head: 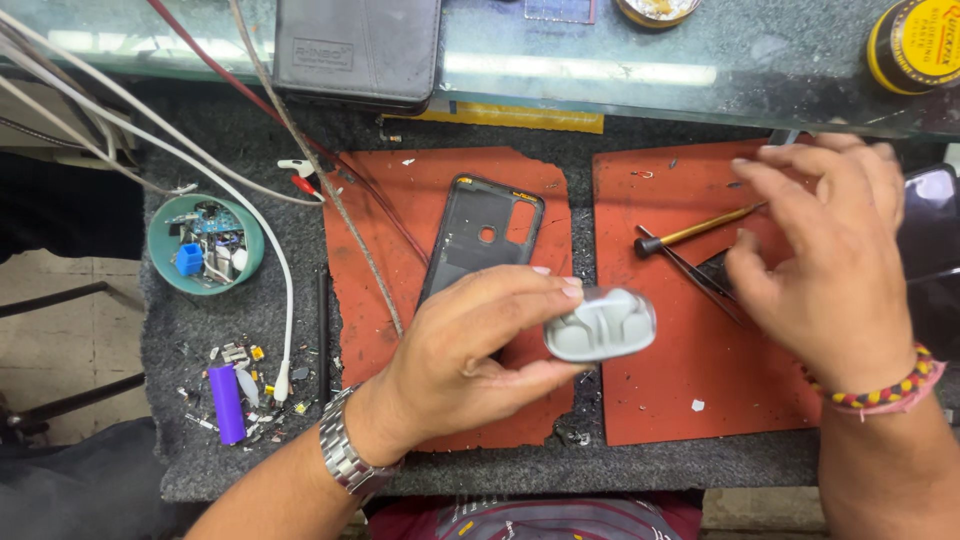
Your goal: The person opens a wireless earbud charging case and uses a small screwdriver to adjust components on the internal circuit board. They then remove one earbud from the case and use a metal prying tool to separate its outer shell from the internal electronics.
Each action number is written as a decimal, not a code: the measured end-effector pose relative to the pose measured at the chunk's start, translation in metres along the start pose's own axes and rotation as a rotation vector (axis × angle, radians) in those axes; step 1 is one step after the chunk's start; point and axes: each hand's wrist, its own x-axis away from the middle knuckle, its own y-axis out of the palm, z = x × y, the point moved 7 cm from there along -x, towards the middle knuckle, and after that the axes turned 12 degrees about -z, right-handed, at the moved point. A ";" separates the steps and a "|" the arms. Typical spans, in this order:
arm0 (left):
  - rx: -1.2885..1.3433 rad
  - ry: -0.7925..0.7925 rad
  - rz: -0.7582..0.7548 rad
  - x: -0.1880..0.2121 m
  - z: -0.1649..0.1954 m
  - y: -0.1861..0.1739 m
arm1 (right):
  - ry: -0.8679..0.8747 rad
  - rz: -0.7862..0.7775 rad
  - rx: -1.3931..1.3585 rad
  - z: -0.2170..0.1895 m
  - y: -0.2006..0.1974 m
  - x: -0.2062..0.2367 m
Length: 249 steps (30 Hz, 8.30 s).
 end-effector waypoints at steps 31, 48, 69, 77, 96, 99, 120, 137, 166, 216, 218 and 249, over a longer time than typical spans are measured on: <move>-0.117 -0.298 0.777 0.200 0.035 -0.126 | -1.066 -0.597 -0.501 -0.286 0.052 0.045; 0.134 -0.401 0.783 0.209 0.002 -0.073 | -0.618 -0.305 -0.201 -0.188 0.026 0.005; -0.123 -0.330 0.746 0.163 0.035 -0.031 | -0.139 -0.406 -1.090 -0.170 0.044 0.018; -0.175 -0.293 0.682 0.154 0.041 -0.030 | -0.092 -0.491 -1.202 -0.169 0.056 0.020; -0.184 -0.291 0.643 0.155 0.040 -0.026 | -0.034 -0.526 -1.216 -0.167 0.062 0.025; -0.201 -0.293 0.638 0.155 0.040 -0.027 | 0.015 -0.545 -1.249 -0.166 0.066 0.027; -0.163 -0.311 0.629 0.152 0.035 -0.027 | 0.087 -0.558 -1.256 -0.165 0.074 0.031; -0.142 -0.357 0.621 0.151 0.033 -0.027 | 0.219 -0.621 -1.318 -0.160 0.084 0.035; -0.098 -0.417 0.610 0.154 0.022 -0.028 | 0.177 -0.591 -1.340 -0.156 0.084 0.032; -0.383 -0.076 0.362 0.137 0.050 -0.029 | -0.529 -0.291 -1.131 -0.158 0.040 0.019; -0.380 -0.069 0.360 0.137 0.051 -0.029 | -0.535 -0.290 -1.133 -0.157 0.040 0.019; -0.408 -0.003 0.284 0.135 0.057 -0.028 | -0.563 -0.285 -1.158 -0.155 0.041 0.023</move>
